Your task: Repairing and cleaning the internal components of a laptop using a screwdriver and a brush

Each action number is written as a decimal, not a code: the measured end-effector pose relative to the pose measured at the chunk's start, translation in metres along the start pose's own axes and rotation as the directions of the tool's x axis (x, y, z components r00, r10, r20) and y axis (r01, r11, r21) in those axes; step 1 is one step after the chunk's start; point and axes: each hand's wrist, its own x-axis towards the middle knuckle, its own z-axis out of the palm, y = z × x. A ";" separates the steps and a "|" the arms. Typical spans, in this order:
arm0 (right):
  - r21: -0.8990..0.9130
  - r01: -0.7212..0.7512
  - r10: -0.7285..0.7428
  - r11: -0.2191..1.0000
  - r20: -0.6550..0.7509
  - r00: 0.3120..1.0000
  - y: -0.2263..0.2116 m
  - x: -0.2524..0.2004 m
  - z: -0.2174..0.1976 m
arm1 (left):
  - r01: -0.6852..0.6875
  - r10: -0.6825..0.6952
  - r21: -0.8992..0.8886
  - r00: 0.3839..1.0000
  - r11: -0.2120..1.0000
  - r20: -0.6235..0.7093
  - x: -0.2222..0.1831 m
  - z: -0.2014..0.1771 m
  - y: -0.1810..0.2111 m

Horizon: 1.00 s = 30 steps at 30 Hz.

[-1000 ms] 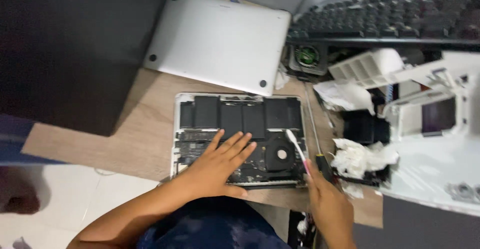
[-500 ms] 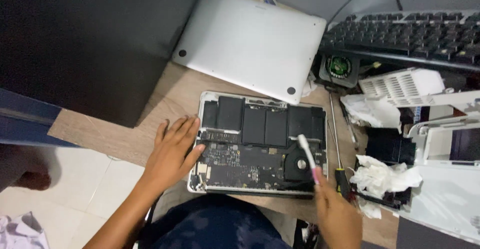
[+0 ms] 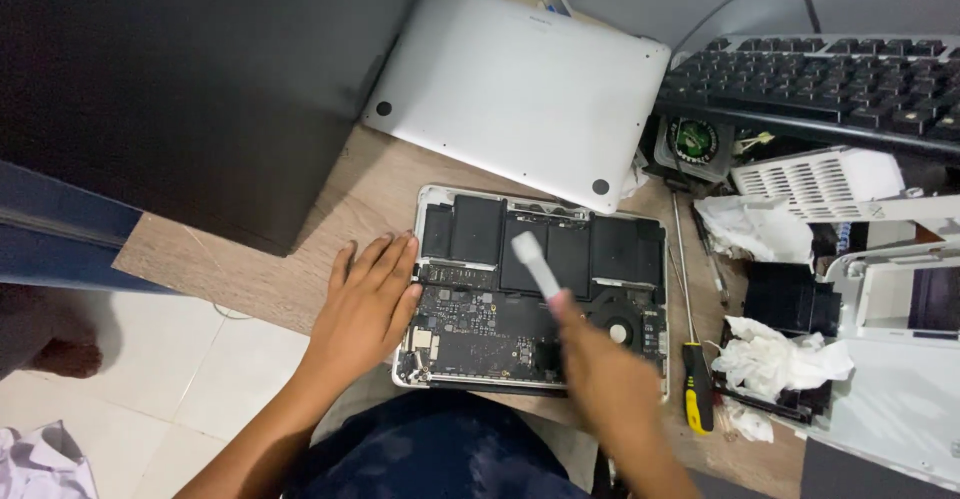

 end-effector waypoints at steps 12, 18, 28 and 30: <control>-0.181 0.457 -0.491 0.871 -0.302 0.817 0.005 0.016 0.059 | 0.002 -0.002 0.008 1.000 1.000 -0.028 0.001 -0.001 0.001; -0.022 0.205 -0.204 0.979 -0.250 0.947 -0.008 0.029 0.014 | 0.009 -0.008 0.010 0.999 1.000 -0.032 0.000 0.002 0.000; -0.319 0.408 -0.517 0.855 -0.579 0.630 -0.024 0.036 0.006 | 0.206 -0.191 -0.149 0.976 0.967 0.109 0.002 -0.003 0.001; -0.439 0.596 -0.723 0.672 -0.214 0.657 -0.034 0.026 0.024 | 0.108 -0.115 -0.089 0.991 0.990 -0.072 -0.002 0.005 -0.002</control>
